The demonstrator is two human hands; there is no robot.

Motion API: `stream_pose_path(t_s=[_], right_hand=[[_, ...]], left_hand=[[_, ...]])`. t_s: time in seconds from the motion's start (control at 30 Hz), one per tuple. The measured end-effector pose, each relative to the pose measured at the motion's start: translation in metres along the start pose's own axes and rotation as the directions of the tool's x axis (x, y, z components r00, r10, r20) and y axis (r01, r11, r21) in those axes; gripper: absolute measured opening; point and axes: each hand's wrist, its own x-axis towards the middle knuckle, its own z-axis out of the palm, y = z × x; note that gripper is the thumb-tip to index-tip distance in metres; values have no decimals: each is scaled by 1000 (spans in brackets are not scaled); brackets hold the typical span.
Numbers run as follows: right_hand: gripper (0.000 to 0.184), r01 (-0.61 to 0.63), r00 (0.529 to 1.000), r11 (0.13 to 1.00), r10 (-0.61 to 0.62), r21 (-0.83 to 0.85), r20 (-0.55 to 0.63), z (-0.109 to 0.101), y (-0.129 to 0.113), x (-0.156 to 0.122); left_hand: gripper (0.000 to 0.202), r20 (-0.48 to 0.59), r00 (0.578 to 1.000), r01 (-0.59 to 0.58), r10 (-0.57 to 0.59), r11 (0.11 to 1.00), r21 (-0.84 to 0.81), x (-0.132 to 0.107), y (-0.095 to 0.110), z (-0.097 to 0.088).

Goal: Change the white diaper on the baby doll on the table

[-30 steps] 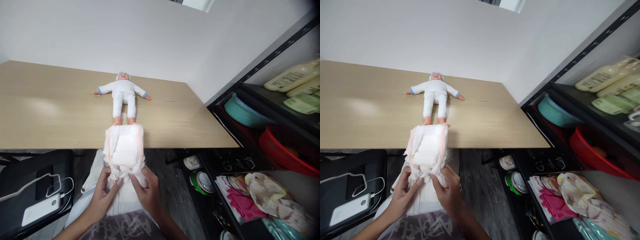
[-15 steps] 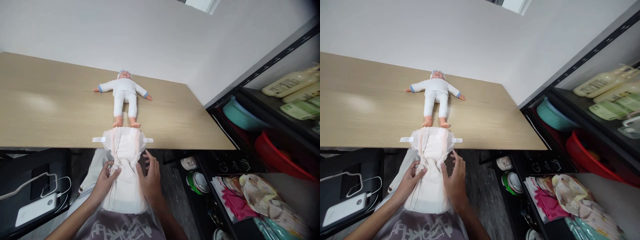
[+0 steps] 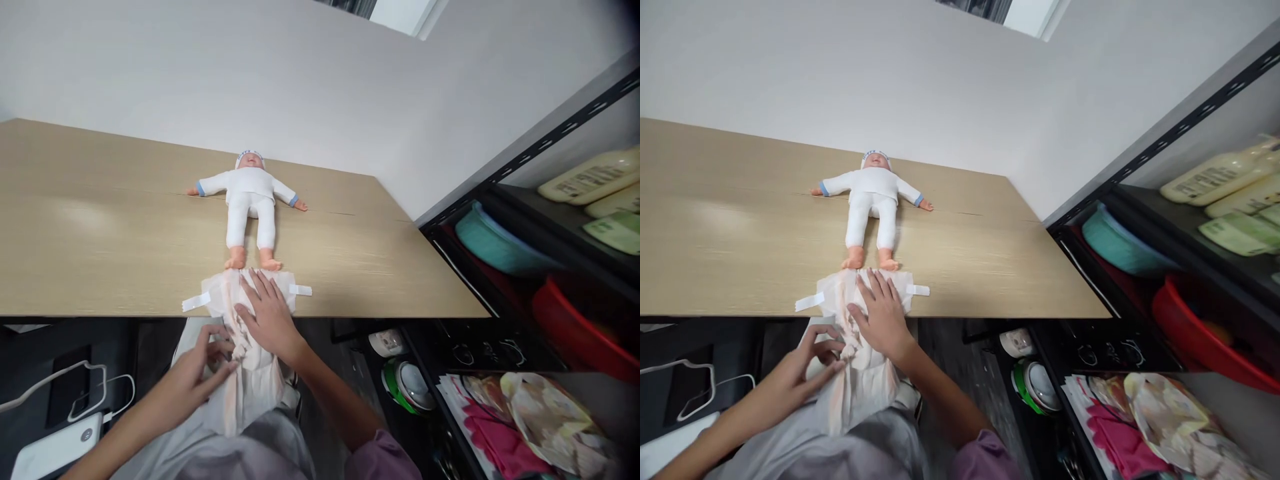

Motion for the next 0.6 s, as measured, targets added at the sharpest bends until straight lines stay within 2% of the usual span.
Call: stream_pose_path(t_s=[0.07, 0.13, 0.2, 0.27, 0.3, 0.37, 0.43, 0.53, 0.6], right_hand=[[69, -3, 1000, 1000, 3, -24, -16, 2, 1, -2], [69, 0, 999, 999, -2, -42, -35, 4, 1, -3], [69, 5, 999, 999, -7, -52, -43, 5, 0, -3], [69, 2, 999, 998, -4, -57, -42, 5, 0, -3], [68, -2, 999, 998, 0, -58, -42, 5, 0, -2], [68, -8, 999, 998, 5, -58, -42, 5, 0, -2], [69, -8, 999, 998, 6, -54, -39, 5, 0, -2], [70, -2, 1000, 999, 1, -45, -31, 3, 0, -3], [70, 5, 1000, 999, -6, -40, -25, 2, -1, -3]], left_hand=[[35, 0, 990, -137, 138, 981, 135, 21, 4, -31], [26, -58, 951, -270, 305, 906, 327, 57, 10, -63], [23, -72, 878, -346, 473, 732, 587, 102, 22, -89], [38, 10, 819, -342, 573, 474, 811, 149, 38, -106], [51, 82, 799, -349, 596, 348, 870, 171, 47, -110], [76, 307, 769, -445, 560, 125, 887, 207, 62, -111], [99, 512, 719, -567, 471, -29, 823, 233, 71, -104], [118, 650, 656, -649, 382, -153, 745, 255, 71, -89], [109, 679, 624, -667, 387, -188, 720, 264, 66, -80]])
